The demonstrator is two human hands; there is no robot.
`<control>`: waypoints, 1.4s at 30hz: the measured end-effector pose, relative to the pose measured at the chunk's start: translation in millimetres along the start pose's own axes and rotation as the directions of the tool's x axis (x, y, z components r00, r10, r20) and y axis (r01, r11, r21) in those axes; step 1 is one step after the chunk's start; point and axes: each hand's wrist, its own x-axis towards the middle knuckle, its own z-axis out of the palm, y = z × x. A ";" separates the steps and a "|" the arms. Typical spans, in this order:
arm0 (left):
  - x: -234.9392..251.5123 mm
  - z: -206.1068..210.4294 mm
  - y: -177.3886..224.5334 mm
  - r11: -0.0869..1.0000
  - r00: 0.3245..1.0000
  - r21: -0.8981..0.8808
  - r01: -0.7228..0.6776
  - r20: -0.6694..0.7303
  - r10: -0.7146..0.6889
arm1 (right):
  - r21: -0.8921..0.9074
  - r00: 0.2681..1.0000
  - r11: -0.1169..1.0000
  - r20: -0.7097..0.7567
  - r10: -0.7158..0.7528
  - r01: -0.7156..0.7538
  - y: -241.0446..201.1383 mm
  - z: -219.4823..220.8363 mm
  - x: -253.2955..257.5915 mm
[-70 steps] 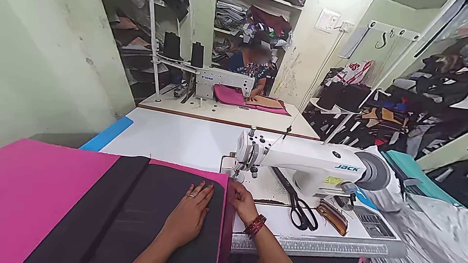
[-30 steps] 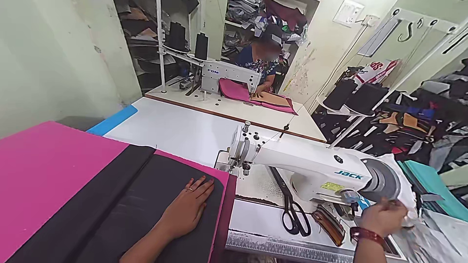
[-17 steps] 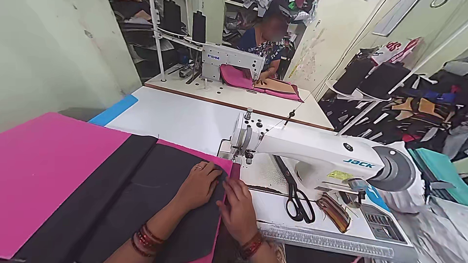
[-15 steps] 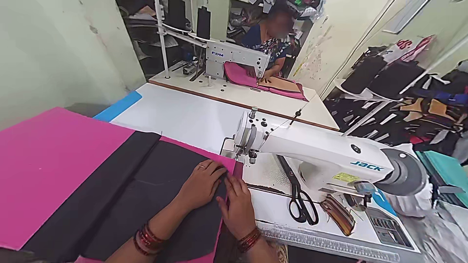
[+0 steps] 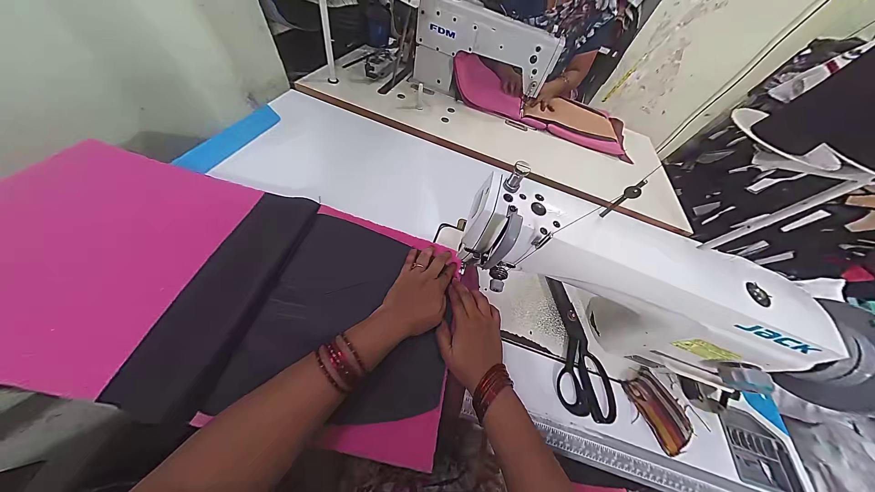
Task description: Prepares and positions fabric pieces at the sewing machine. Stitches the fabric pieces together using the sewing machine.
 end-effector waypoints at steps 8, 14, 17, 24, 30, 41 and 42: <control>28.1 -1.6 -9.4 0.994 0.994 0.004 -0.109 0.016 0.109 | 0.031 0.994 0.994 -0.023 0.103 -0.102 4.3 1.4 11.1; 26.5 -3.3 -12.1 0.988 0.988 0.017 -0.154 0.007 0.154 | 0.076 0.987 0.997 -0.158 0.017 -0.005 6.9 3.8 -3.4; 26.8 -1.1 -10.2 0.990 0.991 0.032 -0.134 0.034 0.133 | 0.052 0.984 0.999 -0.179 0.006 0.003 8.4 7.1 -7.8; 26.2 -12.2 -4.9 0.995 0.992 0.032 -0.094 0.093 0.091 | 0.034 0.986 0.999 -0.166 0.020 -0.014 6.6 5.9 -4.1; 35.8 -15.4 -7.9 0.994 0.992 0.027 -0.105 0.075 0.103 | 0.051 0.992 0.997 -0.109 0.063 -0.058 7.5 1.5 4.2; 57.9 -18.2 -10.5 0.997 0.997 0.033 -0.077 0.001 0.077 | 0.123 0.986 0.980 -0.043 0.162 -0.156 11.7 0.6 16.9; 57.8 -17.2 -11.3 0.996 0.996 0.033 -0.086 -0.009 0.086 | 0.130 0.986 0.979 -0.039 0.165 -0.159 11.9 0.1 16.5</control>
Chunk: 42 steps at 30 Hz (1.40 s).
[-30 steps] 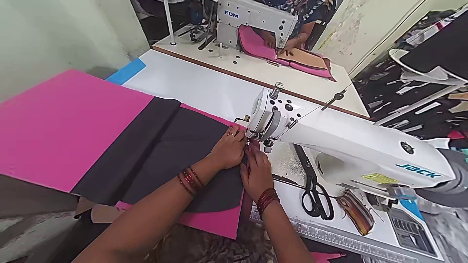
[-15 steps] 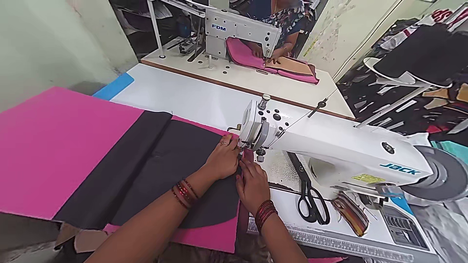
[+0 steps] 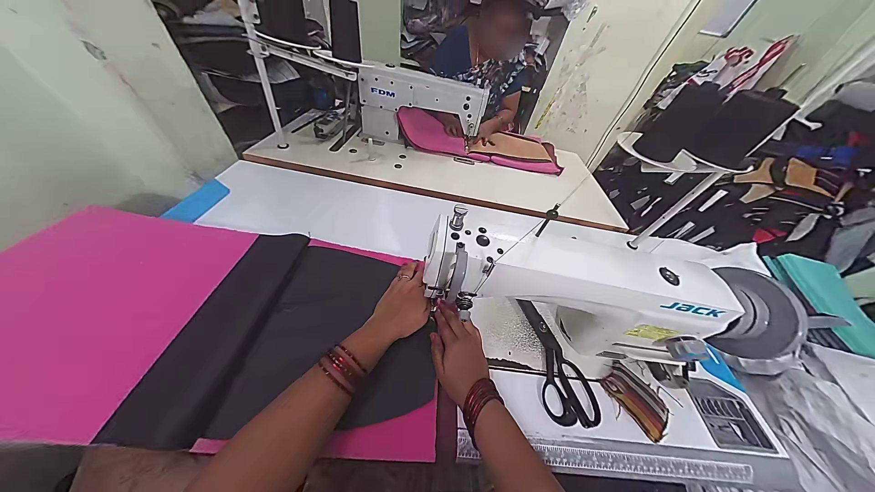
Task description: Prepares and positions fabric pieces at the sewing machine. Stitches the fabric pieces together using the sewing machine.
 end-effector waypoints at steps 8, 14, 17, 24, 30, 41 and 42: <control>-76.1 11.2 10.7 0.987 0.991 -0.085 -0.133 -0.045 0.130 | 0.000 0.990 0.990 -0.012 -0.140 0.140 -0.7 -5.8 -18.1; -156.6 78.0 -0.3 0.889 0.795 0.265 -0.374 -0.402 0.454 | -0.035 0.994 0.993 0.030 -0.108 0.109 -2.7 -6.7 -12.7; -149.2 77.8 -12.1 0.836 0.720 0.367 -0.409 -0.433 0.542 | -0.010 0.994 0.995 0.029 -0.102 0.102 -2.0 -6.1 -12.3; -128.8 73.8 -20.9 0.805 0.667 0.393 -0.444 -0.455 0.590 | -0.008 0.995 0.996 0.044 -0.088 0.088 -1.3 -7.0 -12.3; -114.4 67.0 -28.8 0.795 0.658 0.386 -0.468 -0.449 0.605 | -0.022 0.996 0.996 0.036 -0.085 0.086 -3.0 -8.3 -10.7; -91.6 53.0 -39.7 0.782 0.655 0.361 -0.508 -0.428 0.623 | -0.047 0.993 0.992 0.002 -0.120 0.120 -4.0 -6.8 -12.3; -89.6 52.0 -41.1 0.781 0.659 0.359 -0.511 -0.420 0.624 | -0.059 0.990 0.989 -0.023 -0.138 0.136 -3.9 -5.5 -13.1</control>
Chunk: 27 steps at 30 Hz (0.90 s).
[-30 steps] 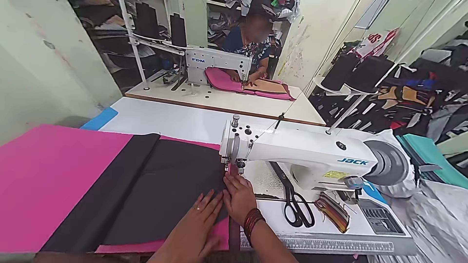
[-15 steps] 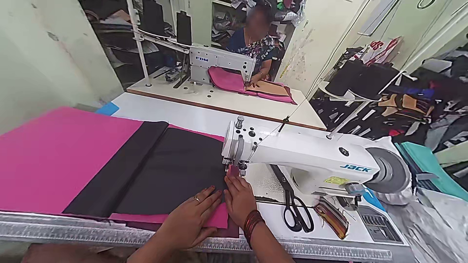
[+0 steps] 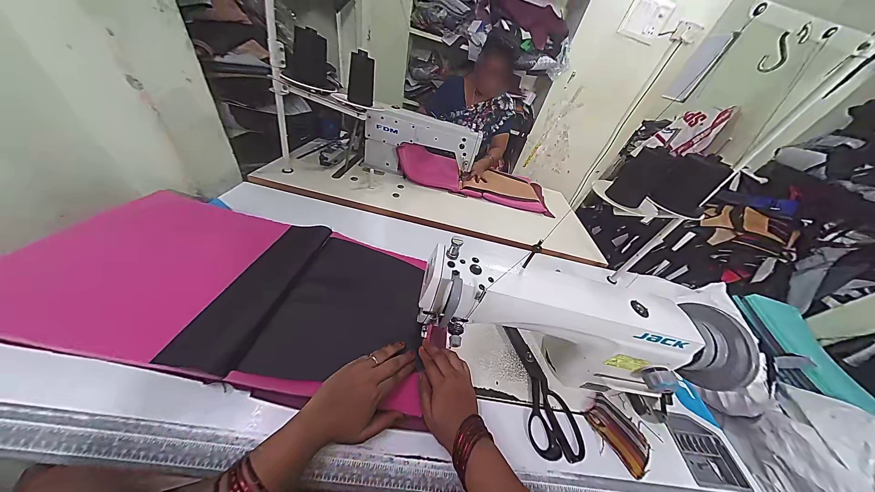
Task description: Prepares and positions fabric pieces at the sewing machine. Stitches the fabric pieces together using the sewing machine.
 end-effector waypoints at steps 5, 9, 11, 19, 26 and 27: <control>4.2 1.4 -7.9 0.999 0.999 -0.039 -0.008 0.048 0.010 | -0.001 0.998 0.999 0.042 0.043 -0.043 -1.3 -1.1 2.2; 8.0 3.3 -17.8 0.996 0.999 -0.081 -0.037 0.022 0.039 | -0.007 1.000 1.000 0.002 0.021 -0.021 0.6 0.2 2.4; 10.7 5.2 -21.6 0.993 0.999 -0.110 -0.049 0.010 0.050 | -0.003 0.999 0.999 0.006 0.036 -0.036 1.3 1.8 3.3; 24.0 9.6 -38.4 0.987 0.998 -0.149 -0.058 0.030 0.063 | -0.006 0.997 0.998 0.025 0.067 -0.066 0.5 -1.1 4.2; 37.8 10.7 -47.9 0.988 1.000 -0.154 -0.025 -0.008 0.024 | 0.019 0.997 0.997 -0.011 0.076 -0.076 -0.5 -1.2 4.9; 38.8 11.6 -49.4 0.988 1.000 -0.153 -0.018 -0.020 0.015 | 0.011 0.996 0.999 -0.075 0.042 -0.041 1.2 2.9 3.7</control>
